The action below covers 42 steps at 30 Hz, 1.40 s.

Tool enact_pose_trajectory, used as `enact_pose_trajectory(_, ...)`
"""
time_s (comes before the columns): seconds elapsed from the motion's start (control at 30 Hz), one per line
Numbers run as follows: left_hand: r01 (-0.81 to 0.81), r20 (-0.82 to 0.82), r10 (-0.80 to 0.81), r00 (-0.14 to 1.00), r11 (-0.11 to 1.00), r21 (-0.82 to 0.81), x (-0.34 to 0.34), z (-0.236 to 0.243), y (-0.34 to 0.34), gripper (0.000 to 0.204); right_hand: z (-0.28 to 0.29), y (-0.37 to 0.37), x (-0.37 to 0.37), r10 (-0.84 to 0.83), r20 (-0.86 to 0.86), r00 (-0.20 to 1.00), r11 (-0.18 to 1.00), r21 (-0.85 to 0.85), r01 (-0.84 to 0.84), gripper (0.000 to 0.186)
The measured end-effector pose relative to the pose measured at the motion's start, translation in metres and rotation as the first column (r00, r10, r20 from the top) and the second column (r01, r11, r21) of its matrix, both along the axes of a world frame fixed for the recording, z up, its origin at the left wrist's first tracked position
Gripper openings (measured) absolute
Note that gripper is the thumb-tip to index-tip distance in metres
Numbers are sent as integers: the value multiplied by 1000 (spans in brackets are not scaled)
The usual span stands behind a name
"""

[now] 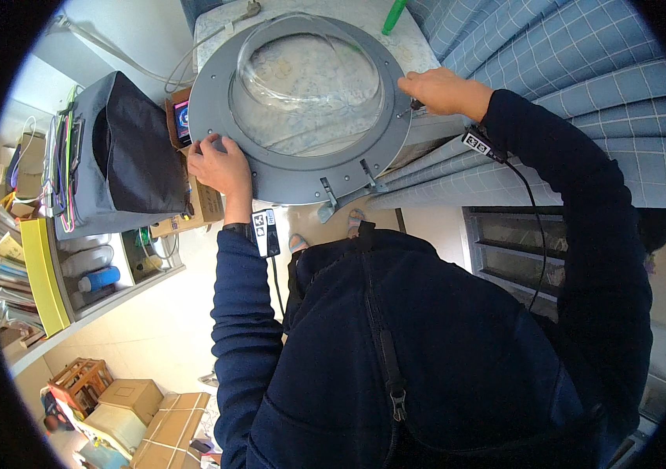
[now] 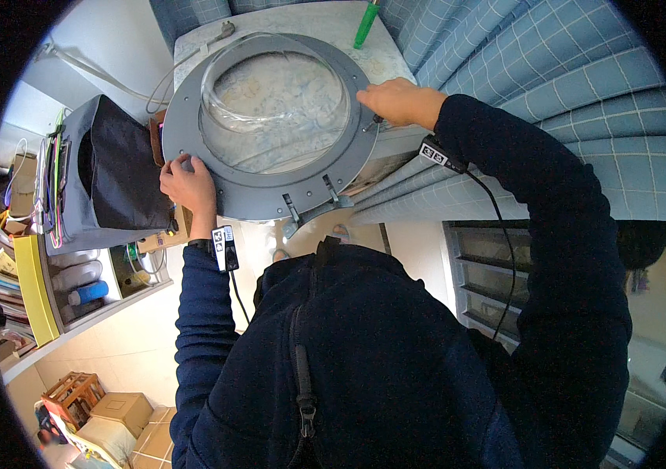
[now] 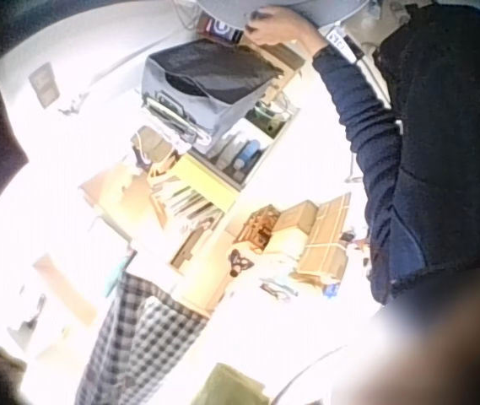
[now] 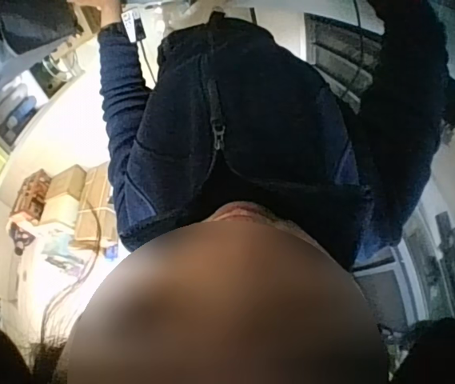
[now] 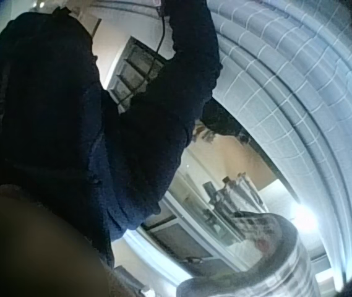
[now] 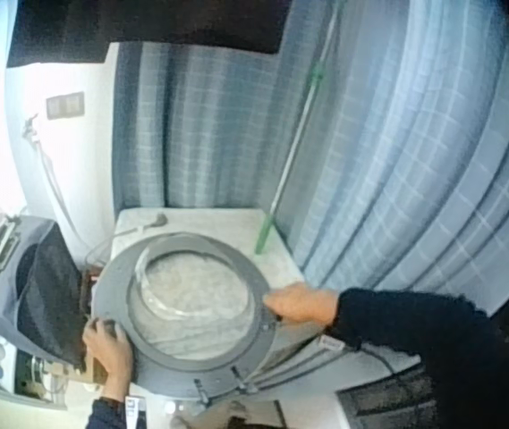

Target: The person uses a screwdriver to remove screws from the washing machine door ring and detaches the door handle. They then remove the door glass assembly from the machine and place it on the floor.

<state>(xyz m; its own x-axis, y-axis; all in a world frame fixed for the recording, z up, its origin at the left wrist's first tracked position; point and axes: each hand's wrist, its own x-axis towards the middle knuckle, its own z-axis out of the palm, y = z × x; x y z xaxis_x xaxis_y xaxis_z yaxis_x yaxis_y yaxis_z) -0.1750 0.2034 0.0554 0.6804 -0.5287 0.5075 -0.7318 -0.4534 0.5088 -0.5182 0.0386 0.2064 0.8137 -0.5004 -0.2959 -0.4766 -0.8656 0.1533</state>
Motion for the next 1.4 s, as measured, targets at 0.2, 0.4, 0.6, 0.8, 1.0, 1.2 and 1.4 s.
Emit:
enact_pose_trajectory(0.2, -10, -2, 10, 1000, 1000, 9, -1, 2, 0, 20, -5, -4, 5, 47, -144, 988, 998, -32, -52, 15)
enact_pose_trajectory(0.4, -9, -5, 9, 1000, 1000, 11, -1, 3, 1, 20, -5, -3, 0, -251, -101, 963, 967, 3, 253, 12)
enact_pose_trajectory(0.6, -16, -9, 16, 1000, 999, 46, 3, -3, 0, 22, -2, -1, 5, 247, 14, 969, 961, -132, -243, 18)
enact_pose_trajectory(0.8, -5, -20, 6, 1000, 999, 44, 2, -3, 0, 22, 15, 9, 18, -140, -256, 956, 989, 11, 148, 21)
enact_pose_trajectory(1.0, -4, 3, 4, 1000, 1000, 21, 0, -1, 1, 20, 20, 0, 11, -143, -200, 969, 978, 119, 169, 13)
enact_pose_trajectory(1.2, -5, 2, 5, 1000, 1000, 29, -1, 0, 1, 21, 19, -6, 10, 174, -242, 955, 984, -5, -181, 19)
enact_pose_trajectory(1.4, -11, -10, 11, 1000, 999, 41, -2, 2, 0, 21, 23, -5, 9, -255, -343, 904, 947, 100, 305, 24)
